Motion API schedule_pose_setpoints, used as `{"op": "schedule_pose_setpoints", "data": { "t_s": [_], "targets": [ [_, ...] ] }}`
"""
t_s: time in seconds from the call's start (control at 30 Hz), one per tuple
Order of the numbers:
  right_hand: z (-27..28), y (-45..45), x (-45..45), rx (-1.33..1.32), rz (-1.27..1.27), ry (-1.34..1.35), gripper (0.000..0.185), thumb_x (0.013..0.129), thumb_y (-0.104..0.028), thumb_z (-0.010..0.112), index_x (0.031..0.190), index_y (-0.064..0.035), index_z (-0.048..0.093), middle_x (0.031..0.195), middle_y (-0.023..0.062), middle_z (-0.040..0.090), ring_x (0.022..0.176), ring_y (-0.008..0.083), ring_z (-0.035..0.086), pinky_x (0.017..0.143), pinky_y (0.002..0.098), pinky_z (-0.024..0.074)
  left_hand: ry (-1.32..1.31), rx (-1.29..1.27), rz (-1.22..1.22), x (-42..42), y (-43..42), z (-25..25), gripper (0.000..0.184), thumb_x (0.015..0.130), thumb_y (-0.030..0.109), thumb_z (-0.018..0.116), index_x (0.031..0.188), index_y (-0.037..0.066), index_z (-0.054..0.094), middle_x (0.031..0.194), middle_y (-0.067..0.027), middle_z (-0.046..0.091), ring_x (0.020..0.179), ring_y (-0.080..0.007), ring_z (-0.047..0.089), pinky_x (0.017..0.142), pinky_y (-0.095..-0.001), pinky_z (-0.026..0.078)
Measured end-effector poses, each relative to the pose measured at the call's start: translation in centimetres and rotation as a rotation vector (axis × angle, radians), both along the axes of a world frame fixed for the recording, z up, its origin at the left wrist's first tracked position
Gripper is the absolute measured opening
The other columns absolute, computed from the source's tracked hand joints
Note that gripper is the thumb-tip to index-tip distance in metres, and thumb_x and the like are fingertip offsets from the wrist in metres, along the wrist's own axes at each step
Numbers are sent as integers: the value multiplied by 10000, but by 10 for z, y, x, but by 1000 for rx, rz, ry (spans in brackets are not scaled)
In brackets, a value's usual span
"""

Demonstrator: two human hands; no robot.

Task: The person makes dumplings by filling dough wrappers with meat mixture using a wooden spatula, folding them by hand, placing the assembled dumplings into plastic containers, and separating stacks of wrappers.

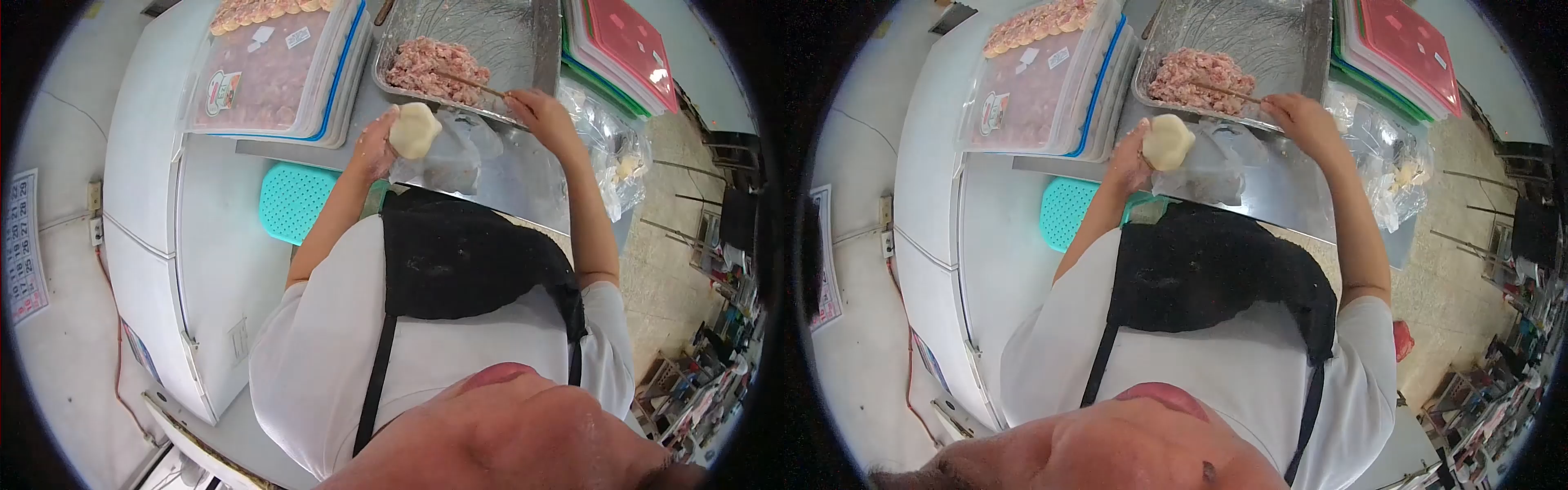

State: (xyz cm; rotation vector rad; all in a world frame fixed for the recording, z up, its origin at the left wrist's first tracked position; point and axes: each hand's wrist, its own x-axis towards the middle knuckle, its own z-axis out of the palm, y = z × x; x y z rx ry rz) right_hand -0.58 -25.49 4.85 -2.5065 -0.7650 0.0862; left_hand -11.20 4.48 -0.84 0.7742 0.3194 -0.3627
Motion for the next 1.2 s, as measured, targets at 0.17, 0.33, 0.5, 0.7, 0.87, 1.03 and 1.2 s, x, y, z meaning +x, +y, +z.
{"op": "schedule_pose_setpoints", "data": {
  "t_s": [0.17,0.33,0.5,0.7,0.87,1.03,1.2],
  "targets": [
    [6,32,49,-220,161,-268,310,929,-348,500,878,-77,642,839,127,645,786,348,621,671,456,488,-569,914,-183,-9,-25,9,373,952,234,502,1282,60,519,1183,-112,607,1143,-250,560,987,-382,431],
    [-34,60,56,-441,218,-190,329,938,-348,454,858,-90,644,872,126,641,825,333,635,695,463,506,-914,1345,-169,4,-29,-10,326,943,210,491,1211,40,567,1167,-154,604,1043,-338,566,942,-403,429],
    [-50,60,26,-190,191,-55,338,936,-355,456,872,-80,643,849,162,656,822,354,632,711,481,502,-977,1476,-142,29,-15,-25,222,929,168,485,1068,63,621,1055,-137,627,1017,-340,544,936,-406,404],
    [-19,66,22,-181,112,19,364,945,-380,453,892,-80,651,857,162,662,813,363,634,703,465,502,-1023,1445,-35,23,-8,-28,230,914,161,484,1039,49,641,1021,-136,644,959,-326,543,898,-414,417],
    [-39,104,8,-367,133,-197,335,941,-357,485,952,-78,670,866,169,661,802,372,627,681,459,495,-962,1415,-33,27,0,-23,222,904,173,506,1030,65,654,998,-133,654,958,-309,557,886,-399,434],
    [-26,81,7,32,5,222,364,946,-372,496,1022,-67,679,765,140,655,739,242,640,662,395,491,-711,942,-176,33,14,-11,237,927,214,506,1019,54,654,998,-113,670,968,-251,612,825,-371,482],
    [-14,74,5,512,-203,509,357,959,-354,524,978,-28,668,605,-5,441,573,81,423,543,264,361,-191,-68,260,66,-4,19,313,971,250,446,1110,-4,564,1038,-111,615,973,-228,597,824,-363,487]
  ]
}}
